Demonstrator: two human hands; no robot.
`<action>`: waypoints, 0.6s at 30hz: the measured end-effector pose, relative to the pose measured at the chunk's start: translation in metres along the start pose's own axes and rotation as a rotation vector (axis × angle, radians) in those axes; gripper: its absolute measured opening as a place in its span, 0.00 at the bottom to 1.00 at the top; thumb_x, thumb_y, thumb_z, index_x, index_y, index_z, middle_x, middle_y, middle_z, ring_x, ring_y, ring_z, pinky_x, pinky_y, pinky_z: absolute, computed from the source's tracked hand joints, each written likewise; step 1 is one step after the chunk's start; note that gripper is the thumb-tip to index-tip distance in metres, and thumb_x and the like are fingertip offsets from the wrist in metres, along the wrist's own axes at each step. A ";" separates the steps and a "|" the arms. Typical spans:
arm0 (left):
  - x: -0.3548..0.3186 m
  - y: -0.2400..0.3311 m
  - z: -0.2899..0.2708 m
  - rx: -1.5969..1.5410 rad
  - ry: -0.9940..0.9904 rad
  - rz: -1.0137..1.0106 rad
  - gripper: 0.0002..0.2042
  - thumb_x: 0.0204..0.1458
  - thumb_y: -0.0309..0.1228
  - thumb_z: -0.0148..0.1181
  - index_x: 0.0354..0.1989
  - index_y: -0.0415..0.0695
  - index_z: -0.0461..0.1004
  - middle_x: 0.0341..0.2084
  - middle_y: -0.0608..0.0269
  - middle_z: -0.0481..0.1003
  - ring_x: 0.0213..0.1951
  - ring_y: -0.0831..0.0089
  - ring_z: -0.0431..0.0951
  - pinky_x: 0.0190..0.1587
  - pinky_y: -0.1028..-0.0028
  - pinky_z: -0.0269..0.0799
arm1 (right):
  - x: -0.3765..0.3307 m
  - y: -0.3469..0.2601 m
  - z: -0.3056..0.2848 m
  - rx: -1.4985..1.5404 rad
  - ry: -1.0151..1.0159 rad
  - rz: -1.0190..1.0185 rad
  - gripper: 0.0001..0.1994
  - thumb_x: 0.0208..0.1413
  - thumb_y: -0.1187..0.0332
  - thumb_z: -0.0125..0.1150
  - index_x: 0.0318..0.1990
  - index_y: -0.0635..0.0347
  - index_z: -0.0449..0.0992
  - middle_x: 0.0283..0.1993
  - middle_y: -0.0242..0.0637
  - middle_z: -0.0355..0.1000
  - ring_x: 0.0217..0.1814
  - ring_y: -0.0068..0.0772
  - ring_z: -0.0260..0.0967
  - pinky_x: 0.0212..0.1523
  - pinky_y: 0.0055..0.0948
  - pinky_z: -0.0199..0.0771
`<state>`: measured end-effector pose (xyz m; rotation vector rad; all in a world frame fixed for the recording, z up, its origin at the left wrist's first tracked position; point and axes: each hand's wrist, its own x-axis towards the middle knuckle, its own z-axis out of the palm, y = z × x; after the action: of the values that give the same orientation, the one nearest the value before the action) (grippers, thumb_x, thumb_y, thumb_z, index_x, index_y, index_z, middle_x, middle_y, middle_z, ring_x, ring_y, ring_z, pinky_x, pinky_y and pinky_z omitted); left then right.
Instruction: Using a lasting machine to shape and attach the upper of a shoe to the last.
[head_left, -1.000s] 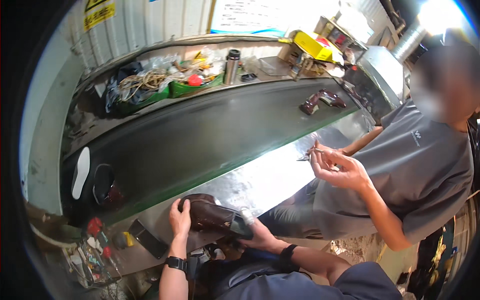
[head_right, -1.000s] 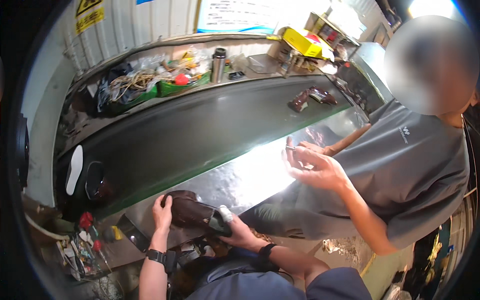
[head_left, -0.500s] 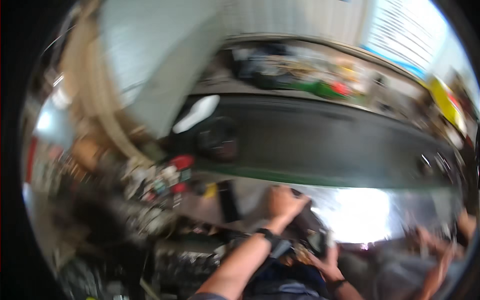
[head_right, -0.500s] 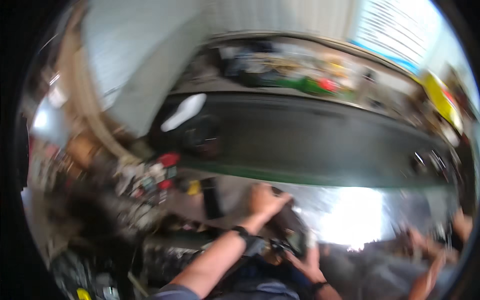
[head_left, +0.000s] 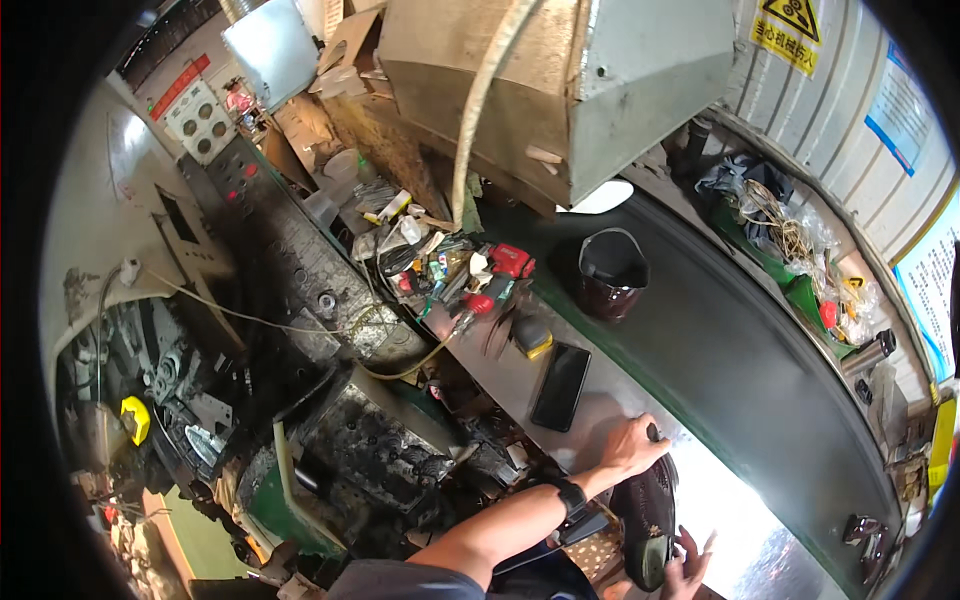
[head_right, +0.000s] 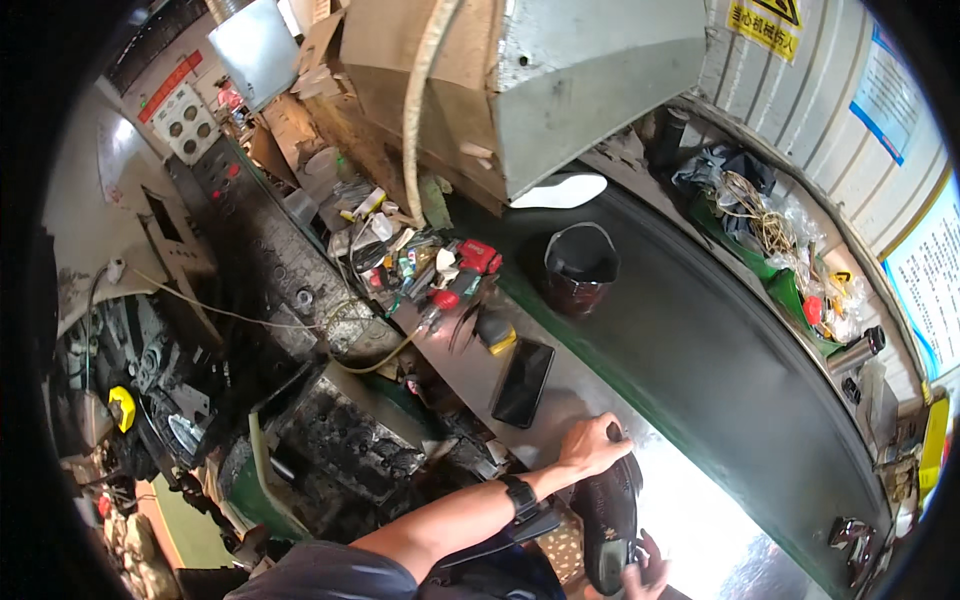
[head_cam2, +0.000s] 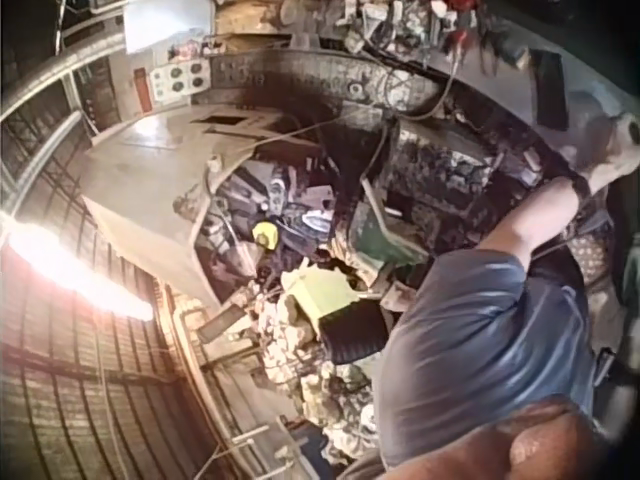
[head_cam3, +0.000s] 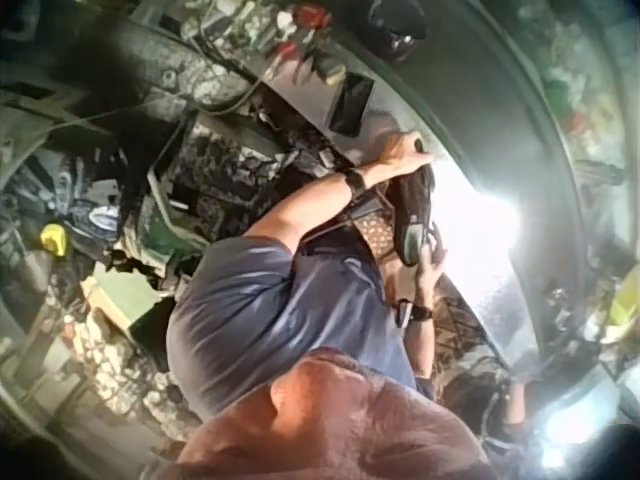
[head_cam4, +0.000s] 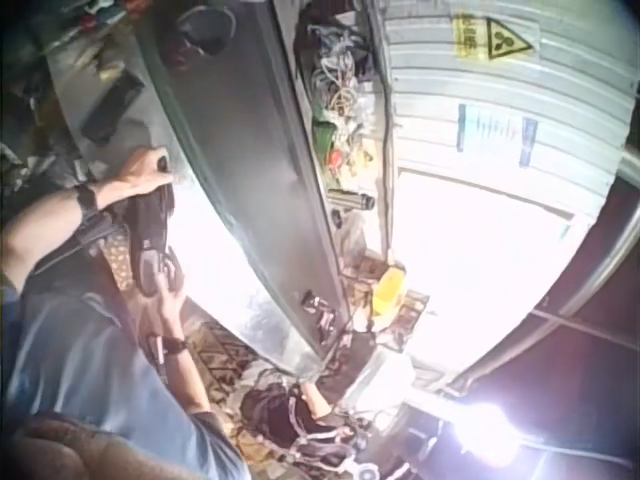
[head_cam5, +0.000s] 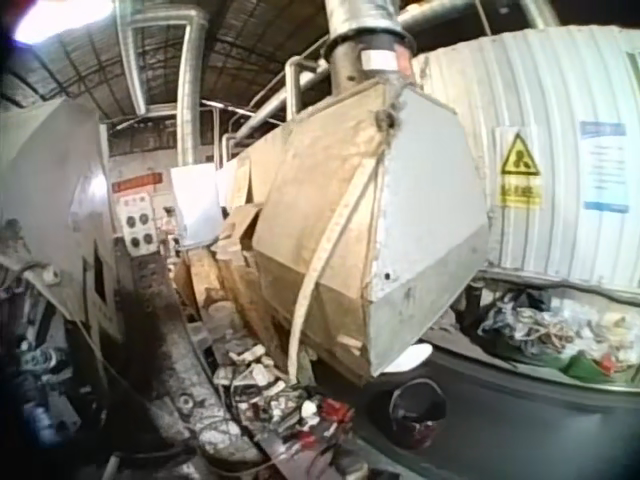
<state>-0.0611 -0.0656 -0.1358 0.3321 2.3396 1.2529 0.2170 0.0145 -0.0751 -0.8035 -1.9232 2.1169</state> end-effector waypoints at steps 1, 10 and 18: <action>-0.009 0.005 -0.008 -0.050 0.013 0.034 0.18 0.47 0.46 0.67 0.38 0.44 0.78 0.33 0.47 0.81 0.38 0.49 0.82 0.43 0.57 0.76 | 0.013 -0.005 -0.005 0.034 0.011 0.104 0.26 0.70 0.60 0.53 0.70 0.63 0.61 0.67 0.48 0.64 0.62 0.38 0.68 0.61 0.39 0.71; -0.056 0.017 -0.060 -0.183 0.092 0.065 0.17 0.47 0.43 0.67 0.38 0.43 0.78 0.32 0.51 0.81 0.37 0.54 0.82 0.42 0.60 0.77 | 0.057 -0.034 0.037 0.251 -0.037 0.471 0.23 0.66 0.65 0.58 0.65 0.62 0.65 0.59 0.42 0.72 0.58 0.39 0.70 0.59 0.36 0.72; -0.039 0.021 -0.095 -0.092 0.130 0.110 0.25 0.52 0.54 0.66 0.44 0.43 0.76 0.29 0.53 0.81 0.34 0.57 0.82 0.40 0.63 0.76 | 0.081 0.010 0.051 0.387 0.095 0.348 0.16 0.65 0.70 0.58 0.58 0.58 0.71 0.52 0.43 0.76 0.48 0.37 0.78 0.48 0.36 0.83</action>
<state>-0.0753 -0.1389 -0.0617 0.3630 2.3892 1.4700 0.1265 0.0069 -0.1051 -1.1871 -1.3357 2.4810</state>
